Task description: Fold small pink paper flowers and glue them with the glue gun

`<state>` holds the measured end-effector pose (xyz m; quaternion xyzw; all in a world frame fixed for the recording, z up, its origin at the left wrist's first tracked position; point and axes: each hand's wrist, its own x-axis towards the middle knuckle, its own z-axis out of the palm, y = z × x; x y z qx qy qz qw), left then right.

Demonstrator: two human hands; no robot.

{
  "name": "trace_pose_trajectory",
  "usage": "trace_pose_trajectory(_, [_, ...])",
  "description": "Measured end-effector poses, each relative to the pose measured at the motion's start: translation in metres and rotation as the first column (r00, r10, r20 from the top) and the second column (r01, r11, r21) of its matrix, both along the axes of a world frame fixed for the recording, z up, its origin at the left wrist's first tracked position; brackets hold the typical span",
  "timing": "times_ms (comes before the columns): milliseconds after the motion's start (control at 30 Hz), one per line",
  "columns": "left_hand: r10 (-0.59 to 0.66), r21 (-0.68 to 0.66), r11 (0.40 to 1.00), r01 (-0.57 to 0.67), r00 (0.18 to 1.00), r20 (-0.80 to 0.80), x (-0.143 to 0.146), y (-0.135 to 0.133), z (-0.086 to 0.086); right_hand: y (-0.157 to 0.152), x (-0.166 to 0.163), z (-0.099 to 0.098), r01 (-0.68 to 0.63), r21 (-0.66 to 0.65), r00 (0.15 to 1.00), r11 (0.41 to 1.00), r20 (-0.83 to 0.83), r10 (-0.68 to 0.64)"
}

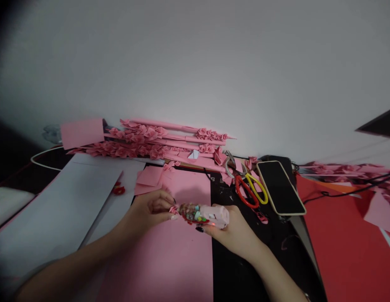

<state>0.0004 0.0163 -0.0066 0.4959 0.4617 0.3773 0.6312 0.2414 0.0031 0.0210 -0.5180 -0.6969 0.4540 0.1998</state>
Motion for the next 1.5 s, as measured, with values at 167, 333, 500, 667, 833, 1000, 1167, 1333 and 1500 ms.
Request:
trace_pose_trajectory(167, [-0.002,-0.013,1.0,0.001,1.0,-0.007,0.0,0.0,0.002,-0.001,0.0,-0.001,0.021,0.019,1.0,1.0,0.022,-0.021])
trace_pose_trajectory(333, [-0.002,-0.044,0.999,0.003,1.0,0.023,0.0,0.001,0.003,-0.002,0.004,-0.005,0.029,0.074,0.999,0.997,0.03,-0.031])
trace_pose_trajectory(500, [-0.014,-0.035,0.999,0.015,1.0,0.022,0.0,0.002,0.003,-0.002,0.003,-0.002,0.01,0.083,0.998,0.996,0.053,-0.015])
trace_pose_trajectory(667, [-0.01,-0.027,1.0,0.01,1.0,0.021,0.0,0.002,0.002,-0.002,0.0,0.0,-0.006,0.16,0.996,0.987,0.089,-0.009])
trace_pose_trajectory(833, [0.007,-0.033,0.999,-0.007,1.0,0.002,0.0,0.002,0.002,-0.005,0.0,0.002,-0.076,0.289,0.978,0.954,0.209,0.015])
trace_pose_trajectory(1000, [0.032,-0.058,0.998,-0.03,0.999,0.03,-0.001,0.003,0.0,-0.006,0.006,0.003,-0.058,0.419,0.948,0.906,0.307,-0.081])
trace_pose_trajectory(1167, [0.046,-0.066,0.997,-0.042,0.997,0.06,-0.001,0.003,-0.001,0.001,0.013,0.003,0.051,0.52,0.925,0.852,0.297,-0.237])
trace_pose_trajectory(1333, [0.052,-0.054,0.997,-0.049,0.997,0.062,0.0,0.003,0.001,0.006,0.014,-0.001,0.157,0.482,0.936,0.862,0.205,-0.285])
trace_pose_trajectory(1500, [0.051,-0.065,0.997,-0.046,0.997,0.065,0.0,0.003,0.003,0.009,0.014,-0.004,0.159,0.517,0.88,0.841,0.312,-0.358])
